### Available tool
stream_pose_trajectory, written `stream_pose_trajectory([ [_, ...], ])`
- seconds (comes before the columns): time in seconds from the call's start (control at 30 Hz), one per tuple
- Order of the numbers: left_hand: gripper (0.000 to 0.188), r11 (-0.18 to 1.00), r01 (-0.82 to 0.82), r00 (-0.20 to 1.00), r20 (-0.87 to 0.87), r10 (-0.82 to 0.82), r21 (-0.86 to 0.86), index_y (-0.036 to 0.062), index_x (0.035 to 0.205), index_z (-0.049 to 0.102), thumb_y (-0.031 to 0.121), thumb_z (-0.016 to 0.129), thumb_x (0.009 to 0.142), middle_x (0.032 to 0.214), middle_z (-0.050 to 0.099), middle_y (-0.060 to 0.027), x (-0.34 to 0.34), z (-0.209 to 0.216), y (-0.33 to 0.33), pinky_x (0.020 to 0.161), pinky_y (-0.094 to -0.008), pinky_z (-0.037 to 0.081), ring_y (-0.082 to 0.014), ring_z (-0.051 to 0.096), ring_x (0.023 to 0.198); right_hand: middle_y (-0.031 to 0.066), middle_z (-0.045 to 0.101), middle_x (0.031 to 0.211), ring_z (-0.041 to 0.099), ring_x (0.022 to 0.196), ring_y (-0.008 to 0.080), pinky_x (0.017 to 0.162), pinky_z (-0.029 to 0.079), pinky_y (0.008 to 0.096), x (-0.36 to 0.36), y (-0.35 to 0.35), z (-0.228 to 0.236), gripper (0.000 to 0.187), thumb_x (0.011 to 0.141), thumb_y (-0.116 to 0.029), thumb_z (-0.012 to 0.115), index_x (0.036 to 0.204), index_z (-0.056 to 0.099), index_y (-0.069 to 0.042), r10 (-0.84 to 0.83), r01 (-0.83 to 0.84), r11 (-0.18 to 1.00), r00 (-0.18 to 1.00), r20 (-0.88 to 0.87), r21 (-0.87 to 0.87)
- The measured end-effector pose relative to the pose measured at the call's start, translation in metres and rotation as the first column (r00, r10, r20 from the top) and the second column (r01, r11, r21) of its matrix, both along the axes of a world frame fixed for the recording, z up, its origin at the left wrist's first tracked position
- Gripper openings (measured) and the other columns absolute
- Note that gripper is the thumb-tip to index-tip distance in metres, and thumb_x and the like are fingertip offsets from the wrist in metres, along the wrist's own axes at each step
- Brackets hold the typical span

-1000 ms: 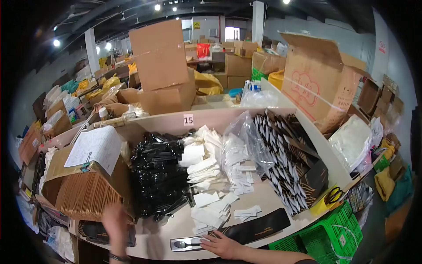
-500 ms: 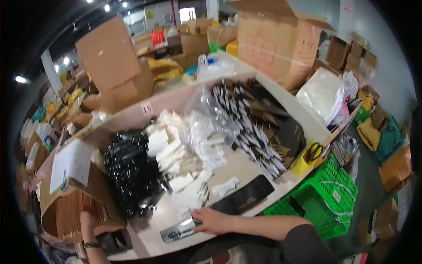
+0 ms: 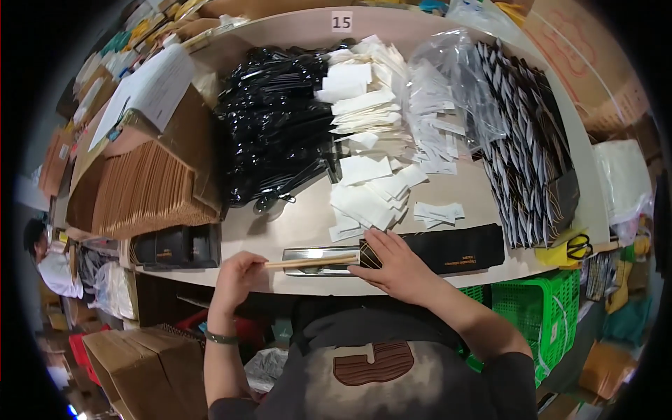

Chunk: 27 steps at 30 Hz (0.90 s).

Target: Packaging small white components into black plastic pouches at a sorting station.

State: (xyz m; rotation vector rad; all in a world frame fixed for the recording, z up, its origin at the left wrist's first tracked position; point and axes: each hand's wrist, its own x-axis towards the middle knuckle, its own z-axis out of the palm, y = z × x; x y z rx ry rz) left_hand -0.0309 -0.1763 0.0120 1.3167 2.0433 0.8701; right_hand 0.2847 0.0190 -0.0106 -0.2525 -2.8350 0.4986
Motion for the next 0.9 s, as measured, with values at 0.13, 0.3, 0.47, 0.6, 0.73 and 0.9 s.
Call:
stream_pose_trajectory([
  [0.13,0.015,0.986,0.088,0.994,-0.08,-0.077,0.142,0.0009,0.096,0.07,0.004,0.075,0.082,0.089,0.068,-0.0135,0.048,-0.011,0.04,0.073,-0.0335,0.054,-0.0261,0.068,0.081,0.0263,0.049,0.139,0.047,0.13,0.0436,0.108,0.039,0.0518,-0.017,-0.012,0.004,0.046,0.083,-0.025,0.074,0.128,0.063,-0.022,0.059,-0.059,0.998,0.997,-0.057,-0.009],
  [0.3,0.036,0.984,-0.117,0.899,-0.408,0.161,0.131,-0.0005,0.106,0.064,0.015,0.082,0.079,0.095,0.063,-0.0156,0.086,-0.016,0.065,0.077,-0.0375,0.054,-0.0307,0.066,0.089,0.0254,0.05,0.137,0.049,0.127,0.0428,0.106,0.042,0.0501,-0.02,-0.013,0.016,0.054,0.069,-0.024,0.085,0.111,0.058,-0.004,-0.089,0.089,0.994,0.996,0.004,-0.067],
  [0.47,0.051,0.992,0.105,0.841,0.527,-0.123,0.064,-0.0014,0.125,0.055,0.013,0.079,0.083,0.118,0.063,-0.0182,0.126,-0.009,0.071,0.09,-0.038,0.052,-0.0319,0.064,0.104,0.0247,0.051,0.134,0.05,0.125,0.0433,0.103,0.043,0.0501,-0.019,-0.011,0.011,0.052,0.069,-0.02,0.083,0.112,0.058,-0.005,-0.068,0.068,0.996,0.998,-0.009,-0.065],
  [0.6,0.066,0.987,0.086,0.995,0.04,-0.093,0.135,-0.0002,0.134,0.05,0.02,0.083,0.08,0.123,0.059,-0.0174,0.109,0.021,0.057,0.094,-0.0378,0.049,-0.0306,0.061,0.109,0.0222,0.054,0.124,0.054,0.115,0.0407,0.098,0.046,0.0474,-0.009,-0.011,0.023,0.057,0.065,-0.015,0.081,0.117,0.06,-0.009,-0.106,0.1,0.991,0.992,-0.066,-0.092],
  [0.73,0.065,0.863,0.499,0.694,-0.634,-0.34,0.083,0.0052,0.129,0.056,0.025,0.081,0.073,0.101,0.06,-0.0131,0.102,0.024,0.06,0.082,-0.0397,0.049,-0.03,0.062,0.09,0.0151,0.055,0.107,0.057,0.099,0.0338,0.085,0.048,0.0431,-0.017,-0.023,0.05,0.044,0.074,-0.013,0.071,0.117,0.063,-0.011,0.034,-0.037,0.999,0.993,-0.109,-0.027],
  [0.9,0.035,0.951,0.193,0.812,-0.584,-0.017,0.24,0.01,0.095,0.059,0.009,0.078,0.065,0.074,0.059,-0.0084,0.085,0.042,0.071,0.058,-0.0388,0.047,-0.0313,0.059,0.065,0.0087,0.055,0.079,0.058,0.069,0.0291,0.058,0.046,0.0414,0.006,0.065,0.139,0.013,0.075,-0.016,0.076,0.075,0.064,-0.013,-0.088,0.105,0.992,0.973,-0.212,0.071],
])
